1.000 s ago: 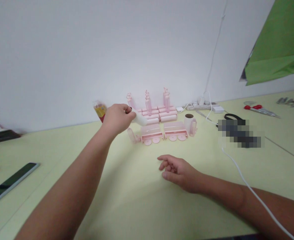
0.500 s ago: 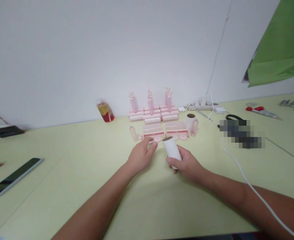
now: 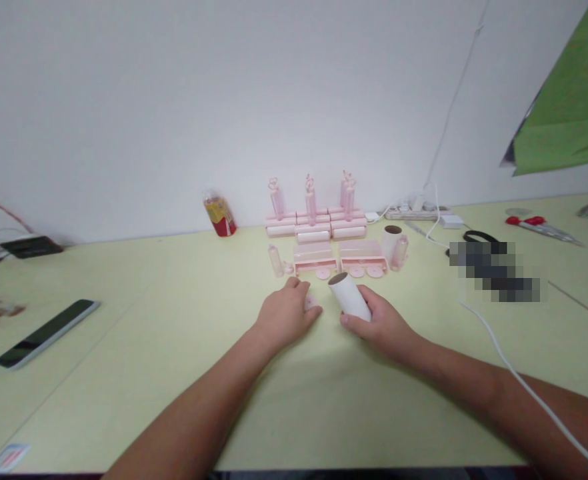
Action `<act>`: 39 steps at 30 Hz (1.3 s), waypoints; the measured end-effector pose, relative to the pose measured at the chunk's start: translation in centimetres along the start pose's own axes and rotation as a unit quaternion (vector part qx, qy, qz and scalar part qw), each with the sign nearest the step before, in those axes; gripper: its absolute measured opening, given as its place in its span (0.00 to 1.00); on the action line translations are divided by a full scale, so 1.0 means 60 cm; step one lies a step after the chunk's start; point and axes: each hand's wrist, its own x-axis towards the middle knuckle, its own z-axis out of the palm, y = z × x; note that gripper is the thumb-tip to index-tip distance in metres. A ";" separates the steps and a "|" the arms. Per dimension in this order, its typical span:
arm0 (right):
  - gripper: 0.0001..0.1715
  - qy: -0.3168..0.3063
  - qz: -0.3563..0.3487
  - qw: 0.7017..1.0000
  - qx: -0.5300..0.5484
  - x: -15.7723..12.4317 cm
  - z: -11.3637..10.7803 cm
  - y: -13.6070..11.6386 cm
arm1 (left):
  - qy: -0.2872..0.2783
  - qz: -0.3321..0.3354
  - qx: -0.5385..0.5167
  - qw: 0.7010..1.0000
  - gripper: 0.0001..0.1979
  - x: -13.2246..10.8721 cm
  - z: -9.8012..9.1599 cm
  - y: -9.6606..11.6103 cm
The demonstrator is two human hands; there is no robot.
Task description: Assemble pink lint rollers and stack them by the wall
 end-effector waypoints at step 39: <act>0.21 -0.054 -0.026 0.992 -0.107 -0.008 -0.008 -0.012 | -0.027 0.017 -0.558 0.829 0.19 -0.001 -0.026 -0.007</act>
